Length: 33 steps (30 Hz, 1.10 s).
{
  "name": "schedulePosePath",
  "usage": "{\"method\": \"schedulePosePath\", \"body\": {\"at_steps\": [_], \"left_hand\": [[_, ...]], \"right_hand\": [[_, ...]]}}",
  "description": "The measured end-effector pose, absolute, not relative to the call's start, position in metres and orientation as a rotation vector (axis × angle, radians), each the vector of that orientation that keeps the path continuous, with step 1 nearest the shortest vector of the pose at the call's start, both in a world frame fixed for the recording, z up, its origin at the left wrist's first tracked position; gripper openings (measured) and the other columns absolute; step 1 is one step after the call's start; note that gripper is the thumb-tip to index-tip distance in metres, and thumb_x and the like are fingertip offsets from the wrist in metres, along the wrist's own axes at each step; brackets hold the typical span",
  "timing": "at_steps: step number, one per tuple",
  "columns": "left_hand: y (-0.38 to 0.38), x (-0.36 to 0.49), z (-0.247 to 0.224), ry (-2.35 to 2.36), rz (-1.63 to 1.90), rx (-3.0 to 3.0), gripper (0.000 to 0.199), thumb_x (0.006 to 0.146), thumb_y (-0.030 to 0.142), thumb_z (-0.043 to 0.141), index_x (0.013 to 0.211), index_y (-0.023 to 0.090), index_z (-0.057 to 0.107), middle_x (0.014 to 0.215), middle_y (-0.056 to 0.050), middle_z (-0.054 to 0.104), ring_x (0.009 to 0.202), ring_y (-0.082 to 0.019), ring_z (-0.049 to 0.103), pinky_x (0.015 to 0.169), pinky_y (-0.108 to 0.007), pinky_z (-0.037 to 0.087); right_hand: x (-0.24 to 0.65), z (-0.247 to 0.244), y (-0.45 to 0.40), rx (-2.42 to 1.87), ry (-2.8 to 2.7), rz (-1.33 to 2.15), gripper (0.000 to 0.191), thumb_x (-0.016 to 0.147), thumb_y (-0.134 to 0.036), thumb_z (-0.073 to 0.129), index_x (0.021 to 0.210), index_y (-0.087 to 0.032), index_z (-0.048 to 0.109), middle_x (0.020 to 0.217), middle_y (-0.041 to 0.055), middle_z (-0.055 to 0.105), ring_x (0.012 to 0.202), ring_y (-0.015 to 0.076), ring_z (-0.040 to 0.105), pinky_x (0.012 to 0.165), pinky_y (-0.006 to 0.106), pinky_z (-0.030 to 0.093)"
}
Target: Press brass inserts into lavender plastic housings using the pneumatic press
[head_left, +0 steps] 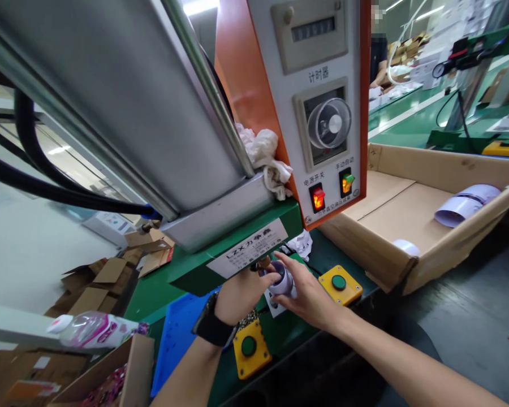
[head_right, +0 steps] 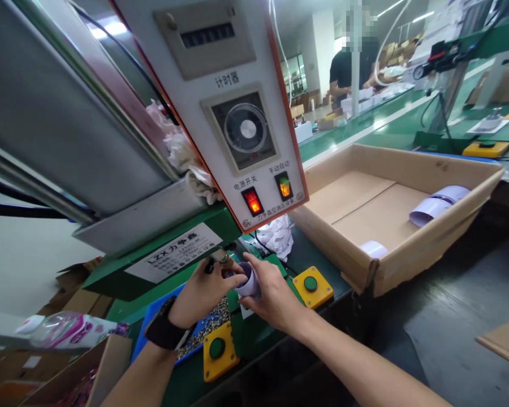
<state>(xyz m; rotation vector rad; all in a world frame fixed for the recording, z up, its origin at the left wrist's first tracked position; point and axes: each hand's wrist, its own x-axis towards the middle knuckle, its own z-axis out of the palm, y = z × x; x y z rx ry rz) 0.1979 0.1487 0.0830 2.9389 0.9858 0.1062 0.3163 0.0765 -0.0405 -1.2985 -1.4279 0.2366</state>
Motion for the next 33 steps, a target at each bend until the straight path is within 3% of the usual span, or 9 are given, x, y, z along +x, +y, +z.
{"method": "schedulePosePath", "body": {"at_steps": [2,4,6,8,14,19,24,28,33], "left_hand": [[0.141,0.183,0.082,1.084,0.275,2.839,0.018,0.087,0.028,0.053,0.089,0.025,0.071,0.099,-0.001,0.072,0.092,-0.02,0.066,0.085,-0.031,0.05],[0.128,0.158,0.07,1.235,0.49,2.765,0.027,0.092,0.038,0.046,0.097,0.024,0.069,0.095,-0.003,0.072,0.083,-0.019,0.067,0.074,-0.031,0.054],[0.112,0.127,0.044,1.286,0.705,2.767,0.027,0.091,0.041,0.048,0.099,0.024,0.067,0.094,-0.004,0.071,0.084,-0.02,0.067,0.074,-0.033,0.056],[0.094,0.099,0.012,1.234,0.674,2.853,0.025,0.091,0.036,0.049,0.104,0.024,0.066,0.097,-0.005,0.071,0.09,-0.022,0.066,0.078,-0.035,0.057],[0.06,0.074,-0.046,1.378,0.556,2.885,0.031,0.092,0.026,0.049,0.122,0.021,0.056,0.103,-0.008,0.068,0.095,-0.022,0.065,0.079,-0.035,0.057],[0.063,0.081,-0.032,1.444,0.487,2.809,0.029,0.093,0.028,0.044,0.116,0.023,0.06,0.097,-0.007,0.069,0.086,-0.022,0.066,0.073,-0.035,0.057],[0.118,0.097,-0.008,1.594,0.168,2.668,0.029,0.095,0.028,0.039,0.111,0.023,0.063,0.103,-0.005,0.071,0.095,-0.019,0.066,0.085,-0.032,0.051],[0.162,0.12,-0.007,1.657,-0.166,2.66,0.021,0.089,0.027,0.051,0.104,0.021,0.065,0.101,-0.008,0.072,0.098,-0.022,0.066,0.083,-0.031,0.049],[0.17,0.136,-0.017,1.645,-0.266,2.658,0.018,0.084,0.02,0.055,0.098,0.02,0.065,0.099,-0.01,0.072,0.096,-0.024,0.067,0.077,-0.031,0.049]], "right_hand": [[0.332,-0.043,0.066,-1.341,-1.515,0.134,0.079,0.074,-0.02,0.071,0.143,-0.023,0.032,0.129,0.012,0.057,0.119,0.0278,0.053,0.099,0.047,0.046],[0.352,-0.051,0.049,-1.432,-1.545,0.002,0.057,0.082,-0.023,0.064,0.136,-0.024,0.044,0.124,0.0109,0.06,0.115,0.0275,0.054,0.097,0.049,0.046],[0.37,-0.067,0.03,-1.549,-1.527,-0.106,0.033,0.089,-0.022,0.055,0.121,-0.023,0.057,0.11,0.009,0.066,0.102,0.0253,0.058,0.09,0.047,0.048],[0.382,-0.087,0.014,-1.607,-1.527,-0.186,0.022,0.091,-0.02,0.052,0.11,-0.022,0.062,0.1,0.0071,0.068,0.093,0.0232,0.059,0.084,0.043,0.049],[0.386,-0.127,0.003,-1.561,-1.561,-0.383,0.025,0.086,-0.013,0.056,0.109,-0.021,0.062,0.101,0.0069,0.069,0.094,0.0245,0.054,0.083,0.043,0.047],[0.385,-0.132,0.007,-1.55,-1.529,-0.394,0.024,0.084,-0.016,0.055,0.106,-0.023,0.064,0.101,0.0063,0.069,0.093,0.0249,0.055,0.081,0.044,0.047],[0.38,-0.131,0.008,-1.554,-1.446,-0.378,0.021,0.085,-0.014,0.055,0.101,-0.023,0.064,0.096,0.0062,0.069,0.091,0.0247,0.055,0.08,0.043,0.047],[0.376,-0.134,0.006,-1.55,-1.397,-0.351,0.019,0.086,-0.015,0.054,0.101,-0.023,0.063,0.097,0.0065,0.067,0.091,0.0245,0.055,0.081,0.044,0.047],[0.373,-0.134,0.0,-1.566,-1.371,-0.281,0.017,0.088,-0.017,0.053,0.101,-0.022,0.062,0.102,0.007,0.066,0.097,0.0253,0.056,0.084,0.046,0.046]]}}
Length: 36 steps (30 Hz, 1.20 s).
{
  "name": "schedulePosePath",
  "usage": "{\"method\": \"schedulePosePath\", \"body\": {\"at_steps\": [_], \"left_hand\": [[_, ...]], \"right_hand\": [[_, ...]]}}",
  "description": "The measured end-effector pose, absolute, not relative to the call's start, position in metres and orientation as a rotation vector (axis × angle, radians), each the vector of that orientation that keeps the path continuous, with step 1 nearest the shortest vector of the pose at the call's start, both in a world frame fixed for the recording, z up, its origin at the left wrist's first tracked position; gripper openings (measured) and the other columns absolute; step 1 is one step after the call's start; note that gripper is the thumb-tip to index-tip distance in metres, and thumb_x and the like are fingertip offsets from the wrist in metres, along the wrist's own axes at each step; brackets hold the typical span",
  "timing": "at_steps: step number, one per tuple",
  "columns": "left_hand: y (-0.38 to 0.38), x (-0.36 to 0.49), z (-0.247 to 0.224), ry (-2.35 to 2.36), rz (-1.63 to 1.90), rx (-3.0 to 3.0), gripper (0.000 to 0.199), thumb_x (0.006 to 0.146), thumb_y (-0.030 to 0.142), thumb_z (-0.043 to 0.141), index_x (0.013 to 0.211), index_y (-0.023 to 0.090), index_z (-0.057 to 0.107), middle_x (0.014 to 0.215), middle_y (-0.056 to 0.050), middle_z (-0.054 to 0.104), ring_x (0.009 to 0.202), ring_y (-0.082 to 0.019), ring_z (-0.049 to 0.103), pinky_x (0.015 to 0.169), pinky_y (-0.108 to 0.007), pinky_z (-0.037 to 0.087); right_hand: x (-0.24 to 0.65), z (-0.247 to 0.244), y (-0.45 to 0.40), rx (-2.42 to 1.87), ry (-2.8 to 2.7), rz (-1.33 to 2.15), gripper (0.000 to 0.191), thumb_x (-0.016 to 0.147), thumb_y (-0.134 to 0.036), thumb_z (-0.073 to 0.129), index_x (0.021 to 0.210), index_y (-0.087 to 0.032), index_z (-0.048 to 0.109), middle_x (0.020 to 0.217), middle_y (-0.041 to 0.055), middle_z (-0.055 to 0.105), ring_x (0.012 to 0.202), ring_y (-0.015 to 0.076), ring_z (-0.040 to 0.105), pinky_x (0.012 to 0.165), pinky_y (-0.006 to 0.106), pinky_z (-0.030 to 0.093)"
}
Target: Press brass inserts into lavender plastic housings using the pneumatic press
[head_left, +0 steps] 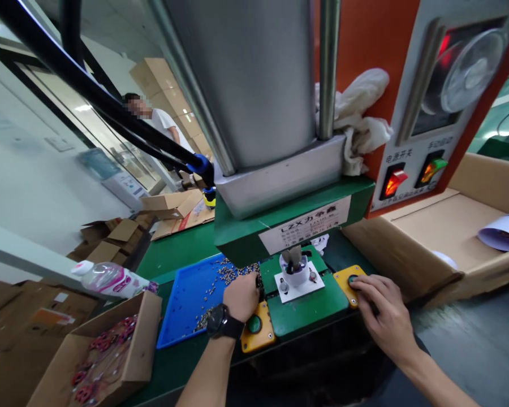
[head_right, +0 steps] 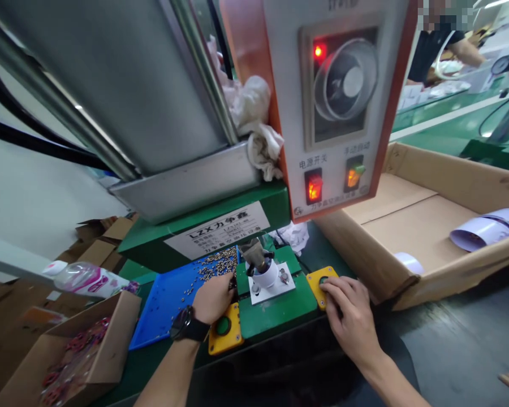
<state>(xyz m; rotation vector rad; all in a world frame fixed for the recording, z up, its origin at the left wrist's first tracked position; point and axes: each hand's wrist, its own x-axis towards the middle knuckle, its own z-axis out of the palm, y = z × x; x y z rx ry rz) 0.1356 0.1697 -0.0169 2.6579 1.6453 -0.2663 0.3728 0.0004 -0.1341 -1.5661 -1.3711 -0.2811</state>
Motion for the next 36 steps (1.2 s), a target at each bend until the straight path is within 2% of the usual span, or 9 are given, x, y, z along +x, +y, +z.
{"method": "schedulePosePath", "body": {"at_steps": [5,10,17,22,26,29,31,34,36], "left_hand": [[0.159,0.136,-0.019,1.641,-0.232,2.669,0.025,0.087,0.011,0.043,0.092,0.02,0.065,0.098,-0.009,0.072,0.095,-0.023,0.067,0.075,-0.03,0.048],[0.155,0.136,-0.022,1.694,-0.174,2.651,0.028,0.091,0.015,0.038,0.089,0.02,0.065,0.096,-0.009,0.072,0.091,-0.021,0.067,0.072,-0.029,0.047],[0.154,0.134,-0.022,1.709,-0.146,2.653,0.029,0.092,0.018,0.038,0.086,0.02,0.066,0.093,-0.008,0.072,0.088,-0.021,0.067,0.071,-0.029,0.048],[0.154,0.135,-0.024,1.696,-0.145,2.652,0.028,0.093,0.019,0.038,0.09,0.021,0.066,0.094,-0.007,0.072,0.09,-0.021,0.067,0.074,-0.03,0.047],[0.154,0.136,-0.028,1.69,-0.171,2.64,0.027,0.093,0.018,0.037,0.094,0.019,0.064,0.095,-0.009,0.071,0.093,-0.021,0.066,0.077,-0.03,0.047],[0.154,0.136,-0.031,1.697,-0.175,2.629,0.028,0.092,0.016,0.037,0.094,0.019,0.064,0.094,-0.009,0.07,0.092,-0.021,0.066,0.076,-0.03,0.048],[0.154,0.136,-0.031,1.704,-0.17,2.628,0.027,0.091,0.016,0.038,0.094,0.02,0.064,0.094,-0.008,0.071,0.092,-0.021,0.066,0.076,-0.03,0.048],[0.153,0.137,-0.03,1.714,-0.172,2.626,0.026,0.091,0.016,0.039,0.095,0.02,0.064,0.094,-0.008,0.071,0.092,-0.021,0.066,0.075,-0.029,0.048],[0.153,0.137,-0.028,1.716,-0.182,2.624,0.026,0.09,0.016,0.04,0.095,0.021,0.064,0.094,-0.007,0.071,0.091,-0.02,0.066,0.074,-0.028,0.047]], "right_hand": [[0.367,-0.114,-0.004,-1.586,-1.296,-0.128,0.017,0.09,-0.019,0.051,0.103,-0.024,0.06,0.103,0.0067,0.064,0.099,0.0248,0.056,0.086,0.047,0.046],[0.348,-0.088,0.006,-1.498,-1.194,0.036,0.02,0.091,-0.024,0.051,0.11,-0.025,0.057,0.106,0.0061,0.062,0.1,0.0219,0.058,0.085,0.04,0.049],[0.318,-0.058,0.053,-1.243,-1.328,0.395,0.068,0.087,-0.029,0.057,0.145,-0.028,0.021,0.138,0.01,0.047,0.121,0.0237,0.051,0.099,0.043,0.046],[0.304,-0.043,0.071,-1.128,-1.205,0.417,0.064,0.084,-0.029,0.061,0.14,-0.027,0.03,0.129,0.0104,0.054,0.117,0.025,0.056,0.099,0.044,0.046],[0.268,-0.084,0.027,-1.136,-1.366,0.317,0.065,0.084,-0.023,0.06,0.142,-0.029,0.03,0.137,0.011,0.049,0.127,0.0276,0.048,0.105,0.046,0.041],[0.242,-0.139,-0.009,-1.171,-1.725,0.606,0.061,0.073,-0.023,0.07,0.13,-0.032,0.05,0.117,0.0043,0.066,0.107,0.0239,0.063,0.095,0.036,0.05],[0.239,-0.176,-0.012,-1.428,-1.875,0.898,0.065,0.069,-0.021,0.071,0.131,-0.027,0.051,0.121,0.0071,0.065,0.111,0.0254,0.061,0.099,0.036,0.048],[0.252,-0.216,0.013,-1.764,-1.841,1.067,0.048,0.082,-0.019,0.061,0.13,-0.018,0.053,0.125,0.0143,0.06,0.117,0.0283,0.056,0.102,0.047,0.043],[0.264,-0.229,0.034,-1.833,-1.795,1.057,0.035,0.09,-0.024,0.057,0.124,-0.018,0.056,0.125,0.0117,0.059,0.114,0.0257,0.057,0.098,0.048,0.045]]}}
